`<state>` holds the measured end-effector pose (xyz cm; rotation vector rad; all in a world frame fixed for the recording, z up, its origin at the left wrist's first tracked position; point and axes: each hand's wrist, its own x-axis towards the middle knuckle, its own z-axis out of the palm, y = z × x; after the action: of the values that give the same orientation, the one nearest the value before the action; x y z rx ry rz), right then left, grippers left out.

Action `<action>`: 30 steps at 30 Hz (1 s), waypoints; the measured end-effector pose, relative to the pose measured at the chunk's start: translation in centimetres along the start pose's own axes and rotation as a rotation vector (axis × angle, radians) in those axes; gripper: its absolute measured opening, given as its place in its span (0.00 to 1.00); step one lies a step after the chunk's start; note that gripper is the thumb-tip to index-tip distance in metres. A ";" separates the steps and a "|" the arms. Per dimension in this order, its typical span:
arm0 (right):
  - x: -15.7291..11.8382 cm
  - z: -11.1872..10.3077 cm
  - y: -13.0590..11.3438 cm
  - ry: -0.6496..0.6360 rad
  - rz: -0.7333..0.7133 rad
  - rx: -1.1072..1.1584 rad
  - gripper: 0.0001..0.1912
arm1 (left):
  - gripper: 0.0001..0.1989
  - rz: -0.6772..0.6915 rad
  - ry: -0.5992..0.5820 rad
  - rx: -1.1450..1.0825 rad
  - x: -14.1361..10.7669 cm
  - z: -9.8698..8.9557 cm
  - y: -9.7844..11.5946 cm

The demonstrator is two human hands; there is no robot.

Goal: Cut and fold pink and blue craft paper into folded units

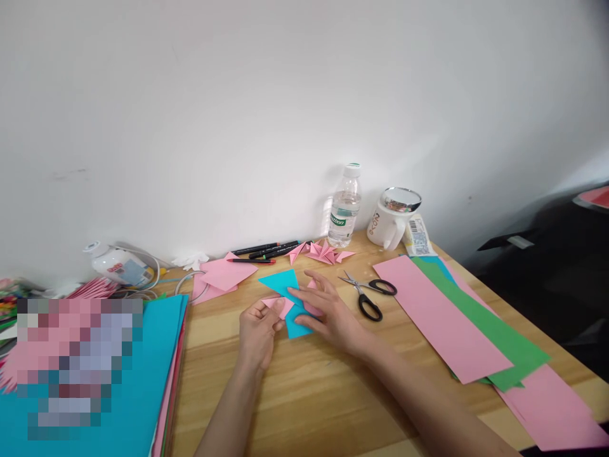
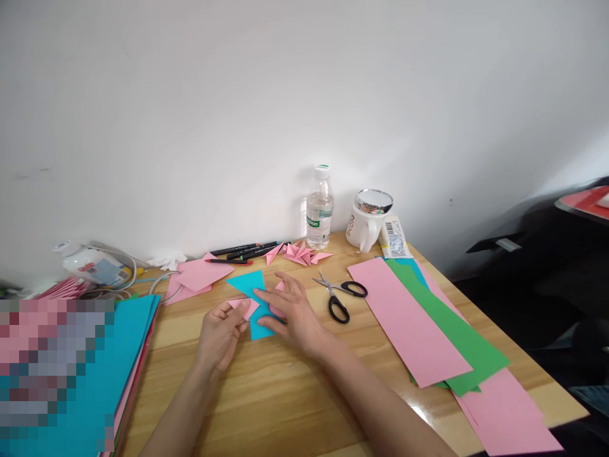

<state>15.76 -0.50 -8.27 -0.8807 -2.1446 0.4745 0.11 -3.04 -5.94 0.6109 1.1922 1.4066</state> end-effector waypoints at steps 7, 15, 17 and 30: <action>0.1 0.1 -0.4 0.031 -0.035 -0.180 0.30 | 0.14 0.028 -0.006 0.029 -0.2 0.2 0.1; -0.1 1.1 0.0 -0.014 0.051 -0.344 0.35 | 0.14 0.026 -0.017 0.016 -0.2 0.4 -0.2; -0.1 1.3 -0.1 -0.017 0.063 -0.353 0.36 | 0.14 0.025 -0.015 0.015 -0.2 0.4 -0.3; -0.3 1.9 -0.8 0.008 0.070 -0.313 0.35 | 0.13 0.072 0.009 0.031 0.0 0.2 -0.7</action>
<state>14.12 -1.35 -9.20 -1.1295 -2.2222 0.1692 0.59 -3.06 -6.48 0.6752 1.2114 1.4547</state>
